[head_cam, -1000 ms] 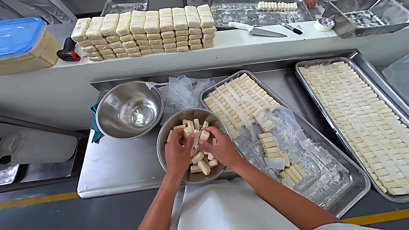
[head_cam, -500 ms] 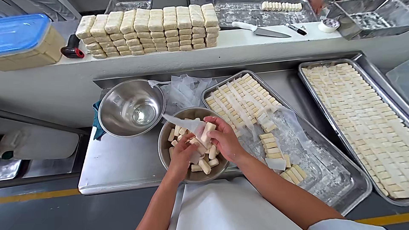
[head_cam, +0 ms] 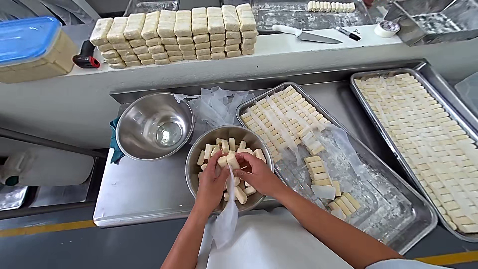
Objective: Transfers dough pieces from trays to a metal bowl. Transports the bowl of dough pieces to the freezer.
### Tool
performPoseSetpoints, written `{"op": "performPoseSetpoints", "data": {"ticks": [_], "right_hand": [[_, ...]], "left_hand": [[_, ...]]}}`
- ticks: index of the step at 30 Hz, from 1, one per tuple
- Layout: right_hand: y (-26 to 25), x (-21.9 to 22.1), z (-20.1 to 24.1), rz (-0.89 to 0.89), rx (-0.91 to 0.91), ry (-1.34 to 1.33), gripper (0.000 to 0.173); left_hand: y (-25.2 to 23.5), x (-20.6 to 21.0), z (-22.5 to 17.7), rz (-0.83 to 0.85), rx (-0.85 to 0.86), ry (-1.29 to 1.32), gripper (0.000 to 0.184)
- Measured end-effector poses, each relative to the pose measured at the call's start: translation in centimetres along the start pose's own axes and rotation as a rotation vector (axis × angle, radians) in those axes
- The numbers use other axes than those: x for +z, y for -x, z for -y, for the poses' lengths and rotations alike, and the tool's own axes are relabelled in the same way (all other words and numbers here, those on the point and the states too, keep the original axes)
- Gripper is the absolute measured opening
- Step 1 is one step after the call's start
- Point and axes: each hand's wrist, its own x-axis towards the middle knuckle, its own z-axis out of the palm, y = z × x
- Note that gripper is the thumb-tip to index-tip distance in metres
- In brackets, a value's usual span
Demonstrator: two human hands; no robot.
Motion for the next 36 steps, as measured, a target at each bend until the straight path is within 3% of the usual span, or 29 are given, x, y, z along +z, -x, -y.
{"op": "performPoseSetpoints", "data": {"ticks": [3,6,16,21,24,26,28,31,33,35,36], "right_hand": [[0.1,0.1,-0.2,0.019,0.014,0.006,0.039],[-0.1,0.4,-0.5,-0.007,-0.001,0.072,0.040],[0.7,1.9,-1.1,-0.161,-0.093,0.284,0.042],[0.1,2.3,-1.6,-0.395,-0.375,0.459,0.018],[-0.2,0.9,-0.5,-0.245,-0.192,0.328,0.023],[-0.2,-0.3,-0.2,-0.094,-0.019,0.205,0.042],[-0.2,-0.9,-0.1,0.024,0.046,0.303,0.059],[0.3,0.4,-0.8,0.066,-0.141,0.552,0.075],[0.6,1.8,-1.2,0.092,-0.251,0.539,0.079],[0.8,2.7,-1.8,0.058,-0.359,0.465,0.070],[0.7,2.7,-2.2,0.027,-0.421,0.425,0.055]], "left_hand": [[0.1,0.3,0.6,0.036,-0.028,0.043,0.036],[0.2,1.1,0.8,-0.030,-0.027,0.033,0.030],[1.0,1.3,1.1,-0.133,0.061,-0.143,0.032],[1.2,2.1,1.3,-0.191,0.068,-0.178,0.031],[1.2,1.5,1.0,-0.195,0.056,-0.117,0.034],[1.1,-0.2,1.3,-0.165,0.006,-0.072,0.040],[1.0,-1.9,2.0,-0.152,-0.067,-0.053,0.048],[1.2,-2.7,2.6,-0.167,-0.170,-0.005,0.041],[1.2,-2.2,2.5,-0.136,-0.181,0.053,0.032],[1.4,-1.8,2.5,-0.062,-0.179,0.050,0.031],[1.5,-1.9,2.6,-0.006,-0.191,0.044,0.033]]}}
